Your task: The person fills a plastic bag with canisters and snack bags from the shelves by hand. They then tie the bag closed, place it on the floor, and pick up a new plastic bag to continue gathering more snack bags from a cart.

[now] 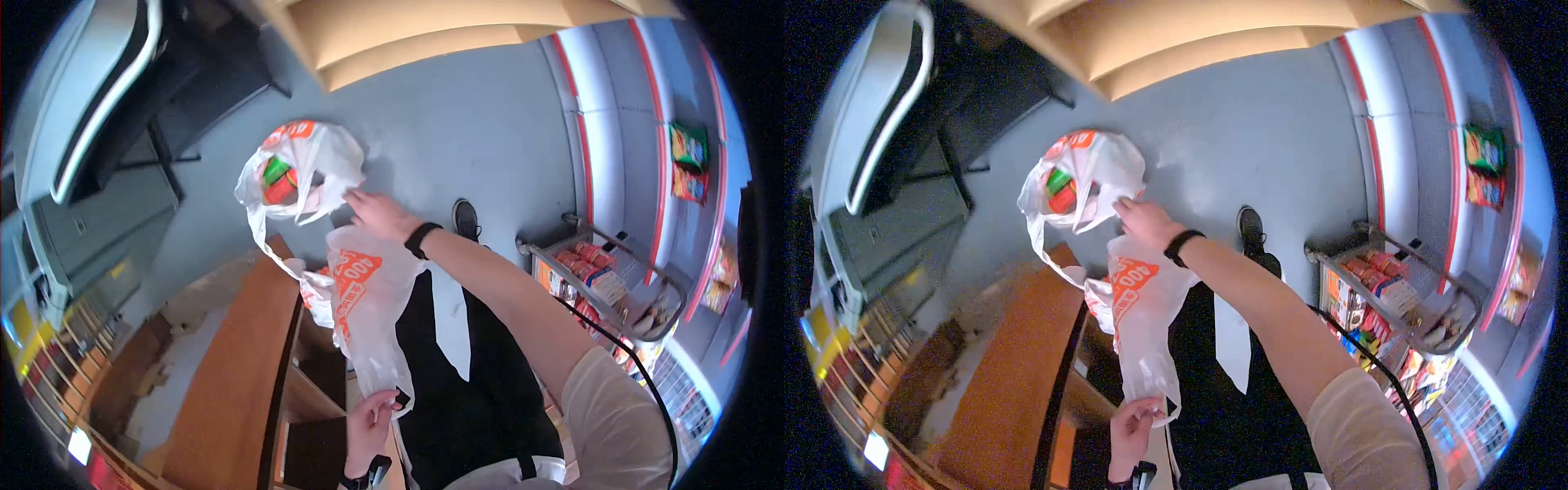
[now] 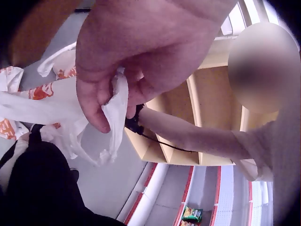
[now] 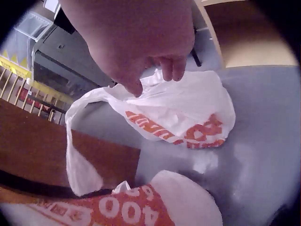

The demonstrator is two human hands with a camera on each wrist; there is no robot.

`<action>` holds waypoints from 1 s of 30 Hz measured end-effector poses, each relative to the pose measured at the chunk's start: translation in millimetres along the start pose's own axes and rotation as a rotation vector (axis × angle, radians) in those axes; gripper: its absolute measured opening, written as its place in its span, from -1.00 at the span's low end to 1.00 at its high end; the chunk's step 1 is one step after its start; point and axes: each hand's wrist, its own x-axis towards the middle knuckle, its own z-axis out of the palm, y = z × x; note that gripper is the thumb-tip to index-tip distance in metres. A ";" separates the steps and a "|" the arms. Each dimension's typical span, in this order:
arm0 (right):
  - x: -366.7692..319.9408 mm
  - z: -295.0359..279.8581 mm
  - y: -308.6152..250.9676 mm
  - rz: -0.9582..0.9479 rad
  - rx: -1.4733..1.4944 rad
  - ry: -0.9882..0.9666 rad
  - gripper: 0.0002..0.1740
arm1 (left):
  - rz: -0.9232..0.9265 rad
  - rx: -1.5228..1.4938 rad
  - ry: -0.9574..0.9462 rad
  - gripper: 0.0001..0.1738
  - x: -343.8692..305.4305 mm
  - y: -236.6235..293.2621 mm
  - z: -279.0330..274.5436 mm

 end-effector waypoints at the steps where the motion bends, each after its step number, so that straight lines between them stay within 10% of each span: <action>1: -21.0 -9.6 3.8 0.065 0.013 -0.049 -0.55 | 0.034 0.045 -0.026 -0.68 -1.5 8.5 2.5; 8: -206.3 -146.7 -16.0 0.303 0.024 -0.207 -0.24 | 0.249 0.350 -0.157 -0.64 -37.5 91.7 63.9; 18: -329.2 -221.7 -83.4 0.322 0.190 0.234 0.22 | 0.410 0.469 -0.347 -0.56 -135.4 207.6 199.3; 22: -322.5 -260.3 -90.2 0.468 0.210 0.532 -0.01 | 0.470 0.486 -0.445 -0.55 -170.0 232.8 253.1; 30: -391.1 -326.8 16.7 0.862 -0.088 0.500 -0.60 | 0.743 0.217 -0.482 -0.58 -246.0 289.3 335.1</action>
